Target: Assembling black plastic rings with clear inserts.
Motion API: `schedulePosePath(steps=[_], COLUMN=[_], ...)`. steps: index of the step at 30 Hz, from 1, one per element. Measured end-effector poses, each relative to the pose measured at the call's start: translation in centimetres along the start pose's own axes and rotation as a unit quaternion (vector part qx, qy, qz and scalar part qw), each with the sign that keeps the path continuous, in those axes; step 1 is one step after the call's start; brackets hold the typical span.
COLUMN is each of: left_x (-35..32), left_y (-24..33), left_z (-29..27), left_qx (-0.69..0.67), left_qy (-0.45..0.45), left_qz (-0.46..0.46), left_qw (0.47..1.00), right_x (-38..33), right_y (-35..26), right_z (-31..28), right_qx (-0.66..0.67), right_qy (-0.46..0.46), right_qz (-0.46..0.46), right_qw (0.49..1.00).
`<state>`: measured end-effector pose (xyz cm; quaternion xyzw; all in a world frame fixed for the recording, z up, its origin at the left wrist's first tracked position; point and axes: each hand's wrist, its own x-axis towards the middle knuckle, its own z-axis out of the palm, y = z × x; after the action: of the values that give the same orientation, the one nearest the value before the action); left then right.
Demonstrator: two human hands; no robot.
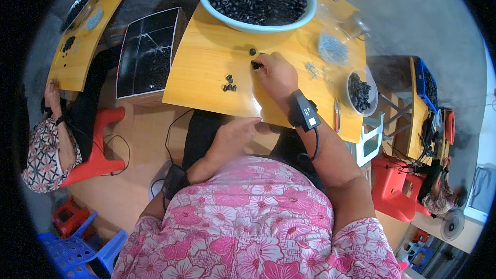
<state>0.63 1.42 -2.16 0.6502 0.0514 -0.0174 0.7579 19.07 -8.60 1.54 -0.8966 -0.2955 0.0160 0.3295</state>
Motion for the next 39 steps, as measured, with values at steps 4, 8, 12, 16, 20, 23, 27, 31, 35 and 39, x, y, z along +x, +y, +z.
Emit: schedulePosePath(steps=[4, 8, 12, 16, 20, 23, 27, 31, 35, 39], left_x=[-0.1, -0.2, -0.2, -0.1, -0.3, -0.2, 0.2, 0.6, 1.0, 1.4], left_y=[0.4, 0.1, 0.1, -0.3, -0.2, -0.4, -0.5, -0.7, -0.6, 0.1], left_z=[-0.1, 0.0, 0.0, 0.2, 0.1, 0.0, 0.0, 0.4, 0.4, 0.8], left_qx=[0.005, -0.008, -0.005, -0.021, -0.095, -0.088, -0.068, -0.061, -0.036, -0.012], left_qy=[0.002, 0.006, 0.003, 0.004, 0.003, 0.049, 0.088, 0.103, 0.101, 0.091], left_qz=[-0.016, -0.004, 0.0, -0.001, -0.053, -0.036, -0.015, 0.013, -0.006, -0.037], left_qw=[1.0, 1.0, 1.0, 1.0, 0.994, 0.994, 0.994, 0.993, 0.994, 0.995], right_x=[0.0, -0.1, -0.7, -1.3, -2.3, -3.5, -5.0, -6.3, -7.2, -8.2], right_y=[0.2, 0.0, 0.0, 0.2, 0.3, -0.2, -0.2, 0.4, 0.9, 1.4], right_z=[0.4, 0.2, -0.1, -0.4, -0.8, -1.0, -1.1, -0.7, -0.4, 0.1], right_qx=[-0.022, -0.029, -0.036, -0.058, 0.0, 0.044, 0.035, 0.057, 0.058, 0.074], right_qy=[-0.003, -0.014, -0.017, -0.052, -0.096, -0.111, -0.106, -0.091, -0.068, -0.05], right_qz=[0.01, -0.004, -0.027, -0.043, -0.025, 0.009, -0.021, -0.055, -0.089, -0.1], right_qw=[1.0, 0.999, 0.999, 0.996, 0.995, 0.993, 0.994, 0.993, 0.992, 0.991])
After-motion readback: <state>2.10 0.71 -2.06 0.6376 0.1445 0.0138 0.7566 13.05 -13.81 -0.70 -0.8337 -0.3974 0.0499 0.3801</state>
